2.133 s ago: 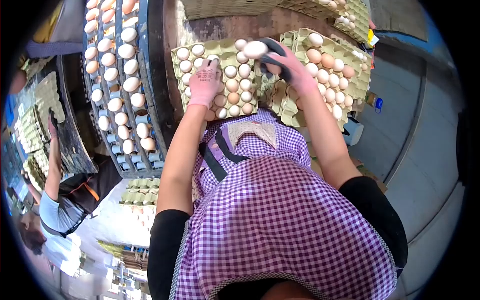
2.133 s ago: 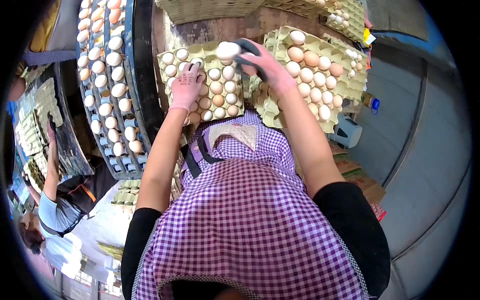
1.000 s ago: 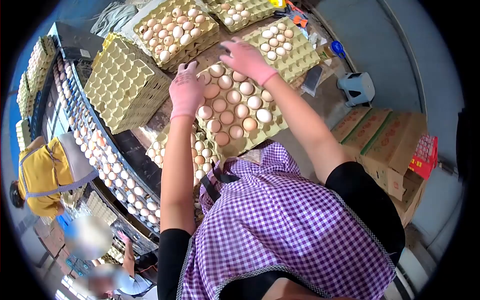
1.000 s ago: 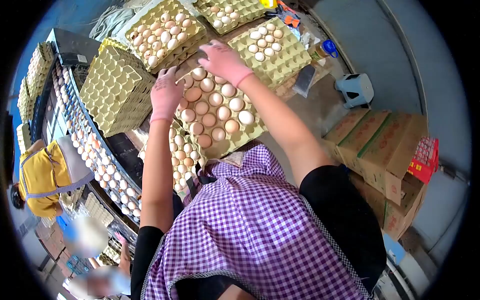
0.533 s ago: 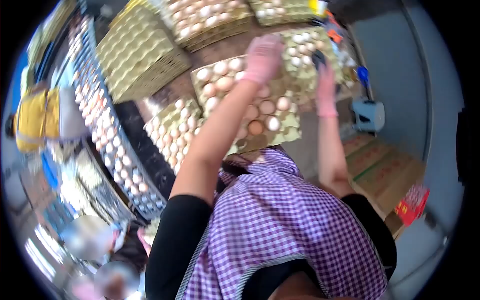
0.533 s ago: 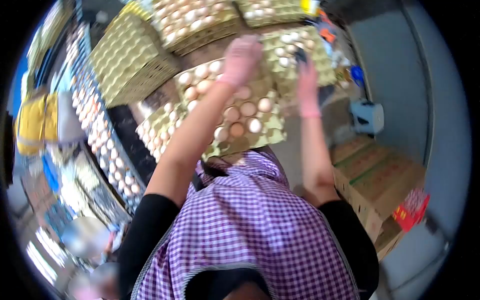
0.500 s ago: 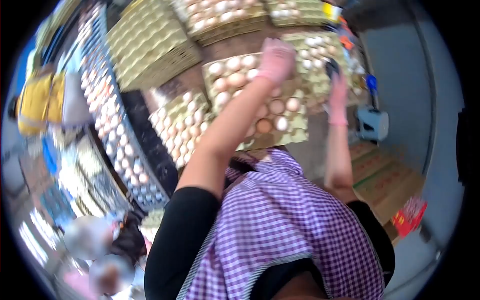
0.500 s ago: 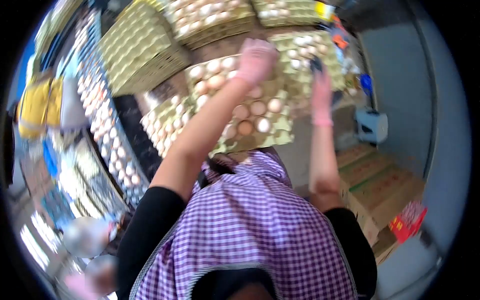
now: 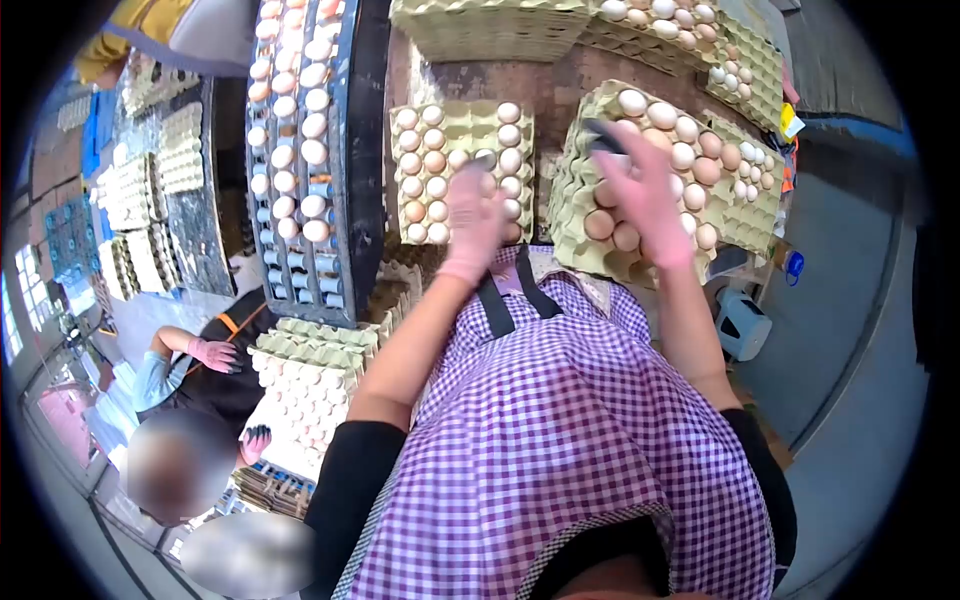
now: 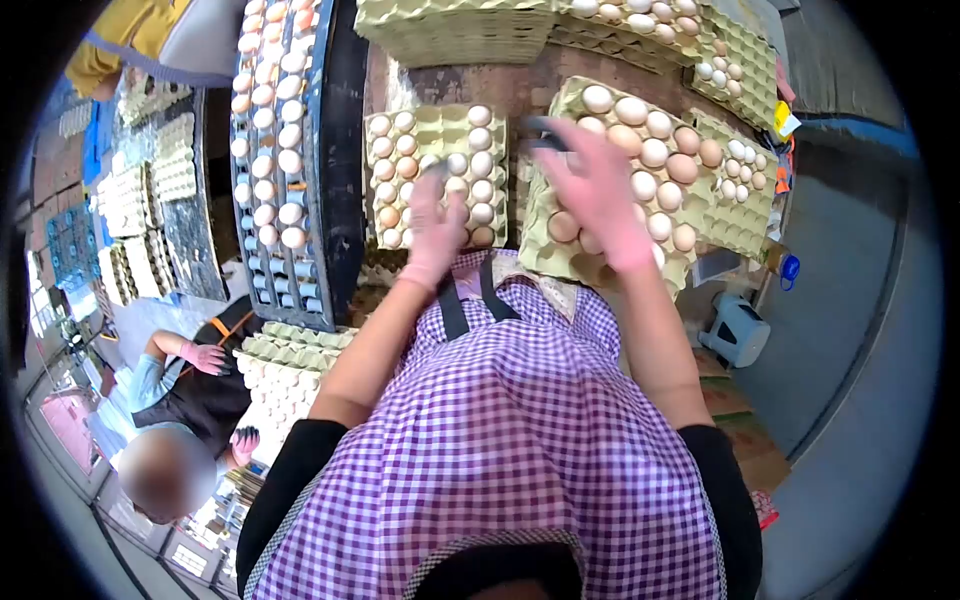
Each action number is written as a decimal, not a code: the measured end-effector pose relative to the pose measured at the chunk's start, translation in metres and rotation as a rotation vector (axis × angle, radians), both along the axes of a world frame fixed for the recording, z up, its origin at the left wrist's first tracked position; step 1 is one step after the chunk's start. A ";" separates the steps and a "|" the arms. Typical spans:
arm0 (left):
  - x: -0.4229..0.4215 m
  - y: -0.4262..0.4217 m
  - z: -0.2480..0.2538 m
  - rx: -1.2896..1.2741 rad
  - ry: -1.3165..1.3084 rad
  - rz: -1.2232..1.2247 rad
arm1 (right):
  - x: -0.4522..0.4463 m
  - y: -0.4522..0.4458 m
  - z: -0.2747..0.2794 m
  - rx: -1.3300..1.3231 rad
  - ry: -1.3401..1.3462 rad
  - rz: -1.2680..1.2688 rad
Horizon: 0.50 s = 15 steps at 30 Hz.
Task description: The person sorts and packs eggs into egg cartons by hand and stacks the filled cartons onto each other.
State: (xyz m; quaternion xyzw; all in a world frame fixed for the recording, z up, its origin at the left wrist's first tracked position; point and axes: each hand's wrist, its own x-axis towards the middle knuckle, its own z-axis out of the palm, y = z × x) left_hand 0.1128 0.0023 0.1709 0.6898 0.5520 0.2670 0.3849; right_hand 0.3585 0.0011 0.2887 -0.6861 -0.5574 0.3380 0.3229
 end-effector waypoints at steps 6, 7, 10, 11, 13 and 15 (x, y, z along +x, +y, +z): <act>-0.152 -0.006 -0.093 -0.060 0.639 0.069 | -0.125 0.070 -0.144 -0.278 -0.565 0.411; -0.153 0.016 -0.094 0.043 0.626 0.034 | -0.140 0.073 -0.161 -0.257 -0.683 0.413; -0.148 0.084 -0.129 0.349 0.496 0.041 | -0.180 0.070 -0.196 0.165 -0.735 0.437; -0.140 0.104 -0.125 0.238 0.470 0.096 | -0.192 0.071 -0.199 0.111 -0.735 0.468; -0.120 0.128 -0.090 -0.108 0.582 0.161 | -0.209 0.076 -0.217 0.037 -0.737 0.521; -0.114 0.114 -0.110 -0.100 0.652 0.070 | -0.213 0.082 -0.223 0.001 -0.824 0.586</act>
